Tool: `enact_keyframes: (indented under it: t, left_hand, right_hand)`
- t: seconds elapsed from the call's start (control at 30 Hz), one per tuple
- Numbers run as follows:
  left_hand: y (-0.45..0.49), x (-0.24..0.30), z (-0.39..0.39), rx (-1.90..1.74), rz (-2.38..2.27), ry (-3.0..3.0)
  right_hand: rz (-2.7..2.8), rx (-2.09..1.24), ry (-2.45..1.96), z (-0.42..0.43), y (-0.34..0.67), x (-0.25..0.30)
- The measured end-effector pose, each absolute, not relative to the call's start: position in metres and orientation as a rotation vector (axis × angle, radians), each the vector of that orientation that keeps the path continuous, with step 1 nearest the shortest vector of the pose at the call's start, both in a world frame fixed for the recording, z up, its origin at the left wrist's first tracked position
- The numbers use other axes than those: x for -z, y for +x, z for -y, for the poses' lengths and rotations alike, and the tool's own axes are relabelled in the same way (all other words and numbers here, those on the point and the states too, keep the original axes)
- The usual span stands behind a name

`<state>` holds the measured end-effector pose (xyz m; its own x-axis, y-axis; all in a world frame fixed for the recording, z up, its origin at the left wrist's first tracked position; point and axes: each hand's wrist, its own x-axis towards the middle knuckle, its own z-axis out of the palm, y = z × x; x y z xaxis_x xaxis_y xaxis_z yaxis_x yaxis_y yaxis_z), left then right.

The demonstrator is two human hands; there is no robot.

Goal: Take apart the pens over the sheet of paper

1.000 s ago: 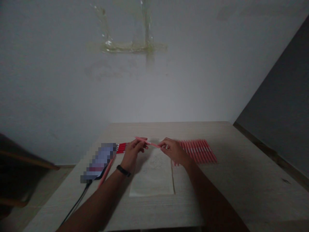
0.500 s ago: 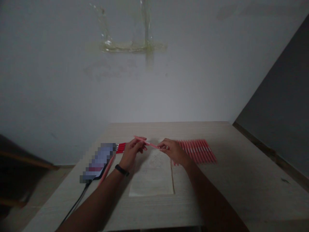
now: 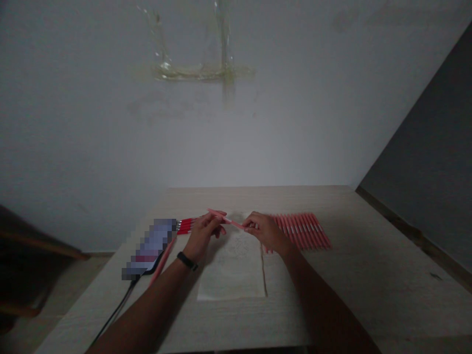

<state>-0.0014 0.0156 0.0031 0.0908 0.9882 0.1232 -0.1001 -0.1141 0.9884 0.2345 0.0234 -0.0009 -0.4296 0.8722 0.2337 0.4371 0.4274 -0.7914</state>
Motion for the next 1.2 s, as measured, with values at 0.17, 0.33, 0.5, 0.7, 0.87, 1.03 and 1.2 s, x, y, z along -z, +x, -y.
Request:
enact_keyframes:
  t: [0.17,0.33,0.5,0.7,0.87,1.03,1.2]
  left_hand:
    - [-0.003,-0.003,-0.017,-1.278,-1.01,1.286]
    - [-0.003,-0.005,-0.016,-1.289,-1.022,1.316]
    - [-0.001,-0.003,-0.015,-1.249,-1.018,1.34]
    - [0.0,-0.002,-0.015,-1.233,-1.013,1.251]
    - [-0.001,-0.001,-0.017,-1.23,-1.006,1.253]
    - [0.0,0.0,-0.016,-1.239,-1.016,1.302]
    - [-0.001,0.0,-0.016,-1.26,-1.033,1.283]
  right_hand:
    - [2.055,-0.8,-1.108,-0.026,0.235,0.005]
    - [2.062,-0.783,-1.145,-0.02,0.23,-0.003]
    - [2.067,-0.803,-1.154,-0.014,0.225,-0.011]
    - [2.018,-0.855,-1.128,-0.014,0.223,-0.006]
    - [1.952,-0.92,-1.1,-0.015,0.216,0.004]
    - [1.867,-0.995,-1.087,-0.018,0.21,0.016]
    - [1.919,-1.031,-1.055,-0.016,0.211,0.013]
